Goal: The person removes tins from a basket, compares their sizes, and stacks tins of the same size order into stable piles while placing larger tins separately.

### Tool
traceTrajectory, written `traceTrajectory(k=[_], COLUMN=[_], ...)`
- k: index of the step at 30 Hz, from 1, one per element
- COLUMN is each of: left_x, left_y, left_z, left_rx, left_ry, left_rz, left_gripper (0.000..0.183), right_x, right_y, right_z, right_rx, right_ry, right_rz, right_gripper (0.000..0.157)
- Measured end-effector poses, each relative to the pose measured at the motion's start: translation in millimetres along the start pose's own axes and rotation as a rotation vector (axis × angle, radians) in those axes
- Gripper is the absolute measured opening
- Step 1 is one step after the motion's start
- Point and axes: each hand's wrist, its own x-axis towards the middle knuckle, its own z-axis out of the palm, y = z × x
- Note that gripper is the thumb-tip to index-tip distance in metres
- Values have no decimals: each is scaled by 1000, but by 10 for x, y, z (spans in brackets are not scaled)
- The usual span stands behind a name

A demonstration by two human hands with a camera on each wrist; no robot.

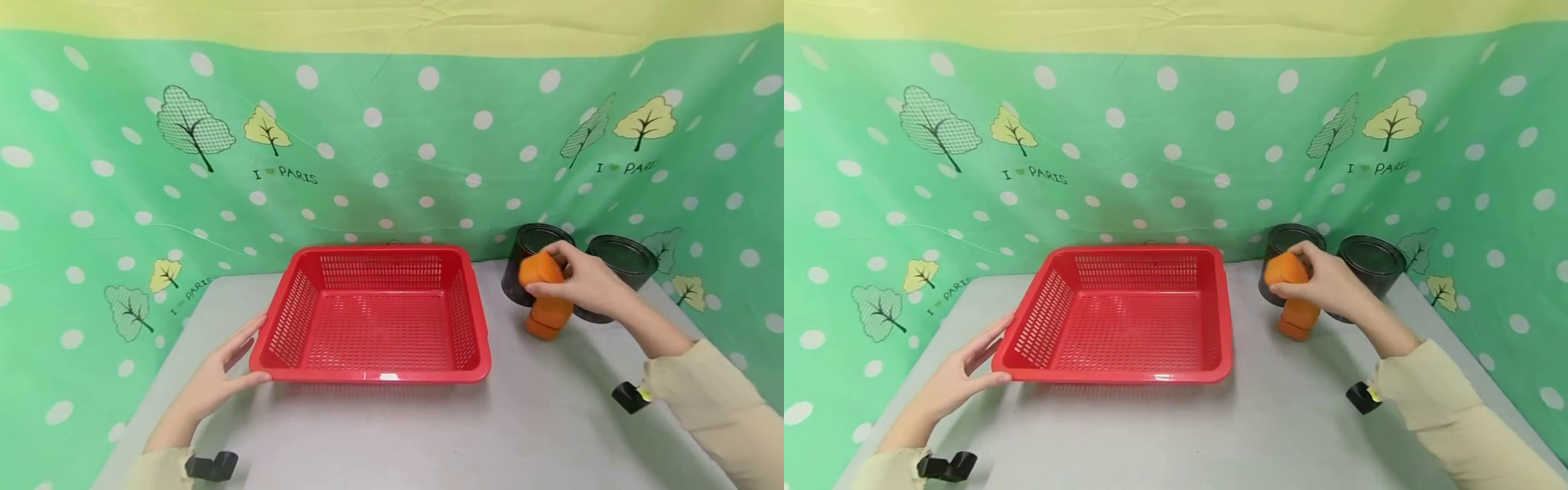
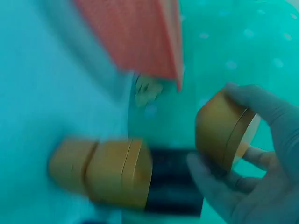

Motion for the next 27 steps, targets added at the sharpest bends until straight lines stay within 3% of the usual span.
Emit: traceTrajectory(k=[4,9,18,22,24,27], left_x=[-20,-34,-144,-88,-39,91], left_y=[-10,-24,5,-14,-13,68], left_z=[25,66,83,113,138,178], left_rx=[-8,-22,-21,-41,-27,52], left_ry=[3,11,37,19,12,25], left_rz=[-10,-18,-25,-15,-20,-71], left_gripper=[92,93,92,92,89,80], right_x=[-33,-19,84,-9,-82,-205], right_y=[174,285,326,355,359,358], right_z=[-38,-39,20,-49,-134,-294], right_rx=[-221,-333,-398,-387,-387,-388], right_ry=[23,-43,-87,-80,-49,74], right_rz=[9,46,51,77,87,88], right_gripper=[71,80,95,102,100,86])
